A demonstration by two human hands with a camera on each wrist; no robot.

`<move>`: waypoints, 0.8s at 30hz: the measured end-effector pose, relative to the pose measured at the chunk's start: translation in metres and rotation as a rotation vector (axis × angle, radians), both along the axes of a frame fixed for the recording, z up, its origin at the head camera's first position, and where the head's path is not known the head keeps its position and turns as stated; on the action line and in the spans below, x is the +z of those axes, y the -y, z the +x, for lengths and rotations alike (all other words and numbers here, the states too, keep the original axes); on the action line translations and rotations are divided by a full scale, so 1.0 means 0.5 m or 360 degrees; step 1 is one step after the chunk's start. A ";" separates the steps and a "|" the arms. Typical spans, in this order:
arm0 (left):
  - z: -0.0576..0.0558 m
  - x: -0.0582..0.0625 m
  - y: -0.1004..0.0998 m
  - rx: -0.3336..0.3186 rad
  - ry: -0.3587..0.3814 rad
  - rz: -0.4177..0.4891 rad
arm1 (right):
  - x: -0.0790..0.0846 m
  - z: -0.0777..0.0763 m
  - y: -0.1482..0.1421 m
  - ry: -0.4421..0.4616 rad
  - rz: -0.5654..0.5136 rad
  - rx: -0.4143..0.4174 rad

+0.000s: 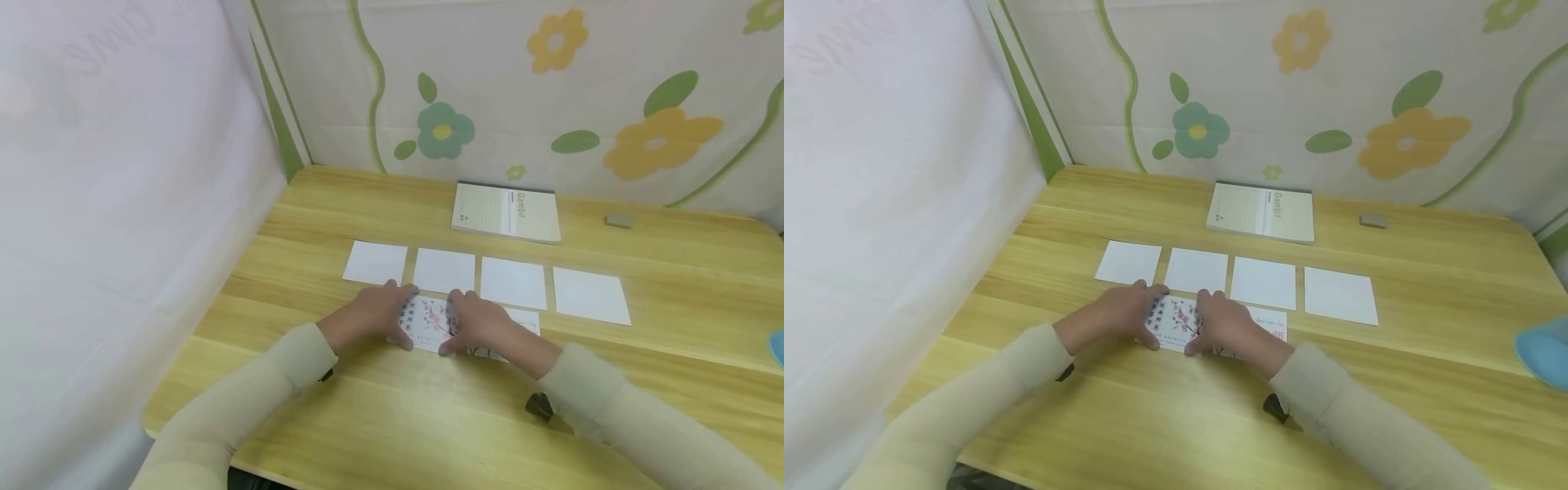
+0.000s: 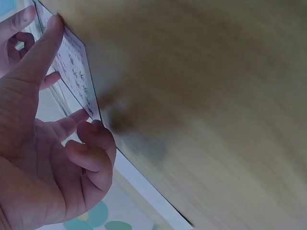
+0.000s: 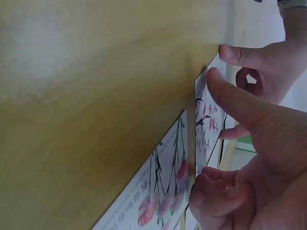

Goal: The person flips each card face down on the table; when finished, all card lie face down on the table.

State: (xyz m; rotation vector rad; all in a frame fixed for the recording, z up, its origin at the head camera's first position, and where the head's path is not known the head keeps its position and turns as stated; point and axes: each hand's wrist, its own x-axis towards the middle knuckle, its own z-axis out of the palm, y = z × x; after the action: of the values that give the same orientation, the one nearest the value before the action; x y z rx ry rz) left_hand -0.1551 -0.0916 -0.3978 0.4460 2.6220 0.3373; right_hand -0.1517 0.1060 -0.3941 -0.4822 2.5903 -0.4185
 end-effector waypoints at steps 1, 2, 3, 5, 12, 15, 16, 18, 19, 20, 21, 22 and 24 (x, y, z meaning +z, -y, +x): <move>-0.002 0.000 -0.003 0.0000 -0.0004 -0.0005 | 0.000 0.000 0.004 -0.0015 0.0022 -0.0003; -0.003 0.001 -0.005 0.0006 -0.0006 0.0001 | 0.001 0.001 0.007 -0.0025 0.0035 -0.0016; -0.003 0.002 -0.007 0.0011 -0.0015 0.0008 | 0.002 0.002 0.009 -0.0036 0.0041 -0.0029; -0.004 0.001 -0.007 0.0019 -0.0049 0.0034 | 0.003 0.004 0.011 -0.0038 0.0025 -0.0061; -0.001 -0.012 0.019 0.0396 0.0040 0.0467 | -0.005 0.024 0.007 -0.0125 -0.0170 -0.0054; 0.002 -0.009 0.029 0.0589 0.0175 0.0819 | -0.009 0.034 0.008 -0.0179 -0.0239 0.0026; 0.003 -0.005 0.031 0.0637 0.0223 0.0933 | -0.009 0.036 0.010 -0.0183 -0.0279 0.0047; 0.007 0.006 0.030 0.0718 0.0295 0.1132 | -0.006 0.038 0.014 -0.0149 -0.0411 0.0052; 0.008 0.011 0.028 0.0746 0.0334 0.1215 | -0.003 0.038 0.016 -0.0116 -0.0489 0.0037; 0.010 0.017 0.026 0.0768 0.0369 0.1283 | 0.001 0.038 0.018 -0.0072 -0.0574 0.0020; 0.012 0.024 0.023 0.0779 0.0401 0.1332 | 0.005 0.038 0.019 -0.0020 -0.0650 -0.0009; 0.015 0.030 0.019 0.0797 0.0435 0.1361 | 0.010 0.038 0.021 0.0049 -0.0733 -0.0046; 0.020 0.038 0.010 0.0791 0.0507 0.1417 | 0.021 0.039 0.021 0.0196 -0.0866 -0.0121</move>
State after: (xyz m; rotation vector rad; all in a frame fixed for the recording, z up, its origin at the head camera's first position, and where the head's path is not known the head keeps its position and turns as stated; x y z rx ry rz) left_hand -0.1452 -0.0967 -0.3787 -0.0215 2.1072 1.6065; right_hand -0.1321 0.0955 -0.3834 -0.5145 2.3608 -1.1537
